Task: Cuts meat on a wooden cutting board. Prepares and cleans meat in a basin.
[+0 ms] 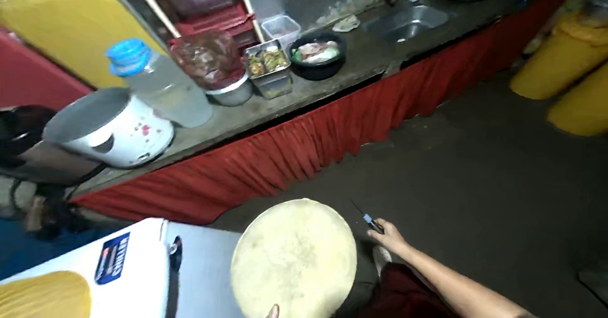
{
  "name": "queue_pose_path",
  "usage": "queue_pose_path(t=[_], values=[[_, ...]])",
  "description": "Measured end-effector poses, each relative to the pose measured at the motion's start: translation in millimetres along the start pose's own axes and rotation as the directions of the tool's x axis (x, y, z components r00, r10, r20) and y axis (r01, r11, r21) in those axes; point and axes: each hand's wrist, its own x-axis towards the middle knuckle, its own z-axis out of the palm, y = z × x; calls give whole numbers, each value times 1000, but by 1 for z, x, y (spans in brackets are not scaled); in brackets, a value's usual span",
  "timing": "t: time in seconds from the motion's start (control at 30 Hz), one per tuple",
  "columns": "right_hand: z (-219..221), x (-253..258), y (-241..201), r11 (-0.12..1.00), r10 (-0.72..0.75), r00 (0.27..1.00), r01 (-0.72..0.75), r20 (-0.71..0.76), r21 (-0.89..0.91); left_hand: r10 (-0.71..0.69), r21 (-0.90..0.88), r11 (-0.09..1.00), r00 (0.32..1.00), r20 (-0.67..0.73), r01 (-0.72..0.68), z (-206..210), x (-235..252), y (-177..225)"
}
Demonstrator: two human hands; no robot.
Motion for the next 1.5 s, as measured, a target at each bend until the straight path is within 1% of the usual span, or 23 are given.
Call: queue_pose_path(t=[0.07,0.1,0.13,0.2,0.27,0.3,0.33,0.4,0.5,0.67,0.7,0.77,0.83,0.9,1.07,1.13,1.2,1.27,1.33,1.37,1.4,1.5], values=[[-66,6,26,997,73,992,-70,-102,30,-70,24,997,986,151,67,53,17,-36],[-102,9,35,993,113,983,-109,-146,39,-110,49,993,977,183,103,87,22,-52],[-137,12,44,990,142,971,-136,-191,44,-151,60,988,969,194,142,123,25,-65],[-195,19,65,992,128,941,-125,-313,29,-216,60,976,959,185,209,190,32,-87],[-242,27,81,993,109,895,-120,-433,1,-263,54,965,949,173,258,251,43,-103],[-262,30,85,991,123,874,-136,-470,6,-283,55,959,941,185,277,279,51,-110],[-279,32,85,983,176,859,-179,-480,40,-301,61,954,930,209,295,305,60,-116],[-304,41,81,964,264,816,-233,-514,125,-324,78,946,906,274,314,355,83,-130],[-323,67,80,956,293,762,-244,-577,163,-338,112,941,877,341,319,431,121,-154],[-362,136,72,926,374,720,-324,-585,194,-338,103,940,836,432,327,558,206,-196],[-372,151,68,922,386,708,-325,-592,212,-345,96,936,830,439,339,584,225,-205],[-394,182,59,916,400,685,-317,-609,245,-380,86,921,831,406,380,637,259,-219],[-421,217,36,915,402,673,-306,-621,262,-410,56,905,831,377,421,686,292,-235],[-446,249,15,916,400,678,-309,-617,255,-424,32,896,830,361,444,727,322,-250],[-498,332,-6,938,344,721,-235,-602,254,-433,-48,883,849,304,468,810,384,-280],[-520,370,-15,947,319,765,-232,-560,222,-436,-62,881,856,277,469,838,407,-288],[-542,409,-22,957,286,815,-217,-504,192,-416,-53,897,877,239,440,855,432,-296],[-575,453,-32,978,203,868,-157,-452,139,-355,11,934,920,169,358,876,450,-299],[-608,498,-46,994,100,914,-79,-393,69,-261,107,961,963,62,254,897,452,-296],[-622,521,-55,998,57,929,-46,-365,41,-216,181,961,976,29,207,904,449,-292],[-637,544,-65,1000,22,942,-19,-335,12,-178,266,950,984,35,162,910,445,-287],[-672,608,-96,993,-106,964,89,-244,-79,-66,479,877,976,209,-43,922,424,-272]])
